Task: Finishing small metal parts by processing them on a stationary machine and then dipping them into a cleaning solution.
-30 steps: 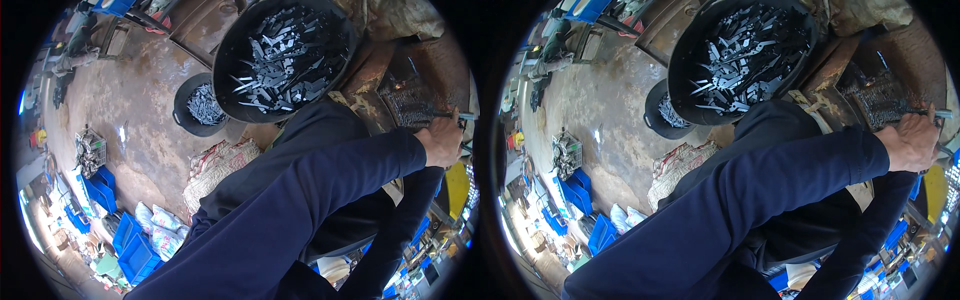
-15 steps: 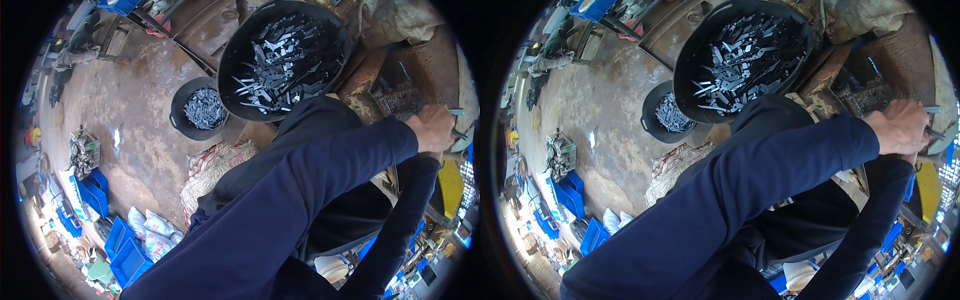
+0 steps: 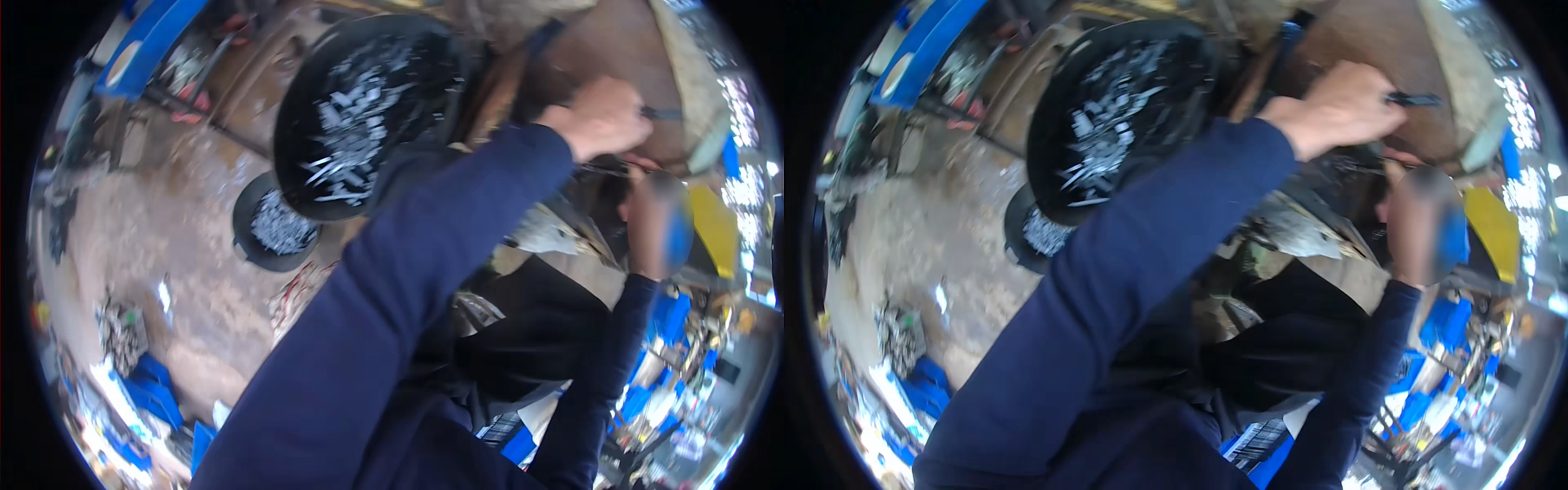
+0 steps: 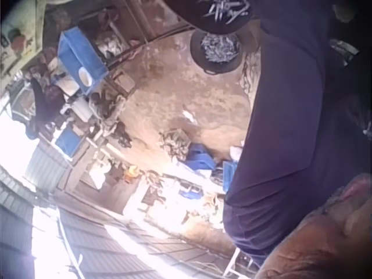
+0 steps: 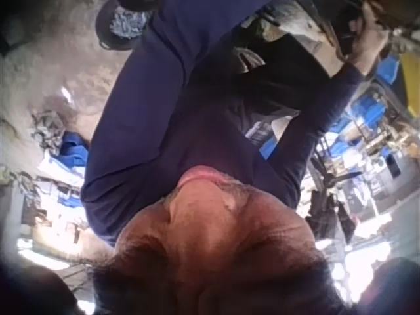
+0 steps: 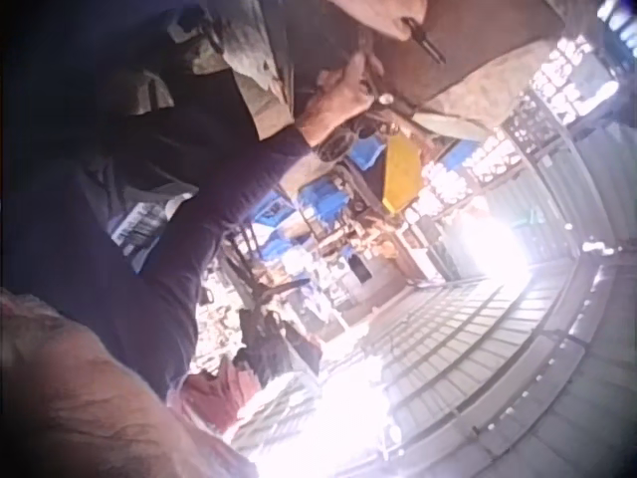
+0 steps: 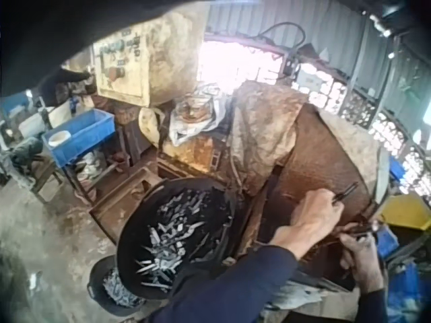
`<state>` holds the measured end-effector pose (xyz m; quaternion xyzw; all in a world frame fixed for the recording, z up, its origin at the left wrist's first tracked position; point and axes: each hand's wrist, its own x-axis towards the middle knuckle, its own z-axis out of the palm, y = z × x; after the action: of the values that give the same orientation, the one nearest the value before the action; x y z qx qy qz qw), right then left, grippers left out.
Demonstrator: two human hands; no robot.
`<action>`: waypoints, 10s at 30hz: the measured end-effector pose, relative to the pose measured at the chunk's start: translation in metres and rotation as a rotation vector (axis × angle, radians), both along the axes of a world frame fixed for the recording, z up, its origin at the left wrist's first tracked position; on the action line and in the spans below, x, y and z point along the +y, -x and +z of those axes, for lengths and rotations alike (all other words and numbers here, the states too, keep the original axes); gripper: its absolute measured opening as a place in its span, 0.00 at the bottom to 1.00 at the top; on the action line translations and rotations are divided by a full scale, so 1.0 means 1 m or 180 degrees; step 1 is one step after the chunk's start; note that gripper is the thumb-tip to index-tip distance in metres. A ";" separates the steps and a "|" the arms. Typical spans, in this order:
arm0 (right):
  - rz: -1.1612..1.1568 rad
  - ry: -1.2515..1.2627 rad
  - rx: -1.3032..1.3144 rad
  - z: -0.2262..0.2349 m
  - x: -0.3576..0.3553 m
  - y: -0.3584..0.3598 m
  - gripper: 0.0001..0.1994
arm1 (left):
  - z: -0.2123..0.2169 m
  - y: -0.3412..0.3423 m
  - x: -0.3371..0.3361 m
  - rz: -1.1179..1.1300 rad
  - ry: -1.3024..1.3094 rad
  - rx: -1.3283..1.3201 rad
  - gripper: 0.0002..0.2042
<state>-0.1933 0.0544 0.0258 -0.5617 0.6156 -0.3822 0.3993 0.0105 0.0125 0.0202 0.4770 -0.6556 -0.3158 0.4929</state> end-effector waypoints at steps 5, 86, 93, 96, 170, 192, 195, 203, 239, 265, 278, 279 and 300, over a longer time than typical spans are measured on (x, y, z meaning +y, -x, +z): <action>0.1076 0.0677 0.0606 -0.021 0.040 0.009 0.11 | -0.017 -0.001 -0.014 -0.0075 0.0084 -0.0537 0.17; -0.1259 -0.0166 -0.3255 -0.021 0.005 0.038 0.11 | -0.105 0.001 -0.065 -0.1485 0.0229 -0.1604 0.16; -0.0739 -0.0275 -0.3173 -0.031 0.019 0.055 0.10 | -0.067 0.008 -0.052 -0.1067 -0.0771 -0.1801 0.18; -0.0603 -0.0147 -0.2762 -0.025 0.034 0.044 0.08 | -0.067 -0.003 -0.052 -0.0842 -0.0733 -0.1851 0.19; -0.0834 0.1023 0.0033 -0.046 -0.189 0.025 0.18 | -0.062 -0.223 0.104 0.1385 -0.1653 0.0942 0.09; -0.0646 0.0979 -0.0258 -0.033 -0.157 0.004 0.21 | -0.210 -0.294 0.154 0.2428 -0.2553 -0.0124 0.31; -0.0632 0.0965 -0.0199 -0.033 -0.158 0.006 0.21 | -0.219 -0.298 0.151 0.2403 -0.2583 -0.0104 0.33; -0.0702 0.0965 -0.0330 -0.038 -0.167 0.007 0.19 | -0.265 -0.326 0.161 0.2454 -0.2208 -0.1281 0.33; -0.0309 0.1030 -0.0689 -0.036 -0.158 0.007 0.16 | -0.209 -0.305 0.134 0.2321 -0.2830 0.0107 0.11; -0.0343 0.0970 -0.0724 -0.035 -0.156 0.001 0.16 | -0.167 -0.298 0.133 0.2045 -0.3345 0.0213 0.13; -0.0386 0.1044 -0.0610 -0.037 -0.160 0.003 0.18 | -0.161 -0.288 0.141 0.1990 -0.2899 0.0667 0.09; -0.0386 0.1052 -0.0611 -0.036 -0.160 0.003 0.18 | -0.154 -0.284 0.142 0.1988 -0.2892 0.0669 0.09; -0.0458 0.1095 -0.0765 -0.037 -0.159 -0.001 0.17 | -0.141 -0.242 0.089 0.0420 -0.1439 -0.2523 0.14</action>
<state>-0.1922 -0.1042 -0.0108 -0.5266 0.5278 -0.5732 0.3398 0.2520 0.1012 -0.1204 0.6972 -0.6764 -0.2121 0.1068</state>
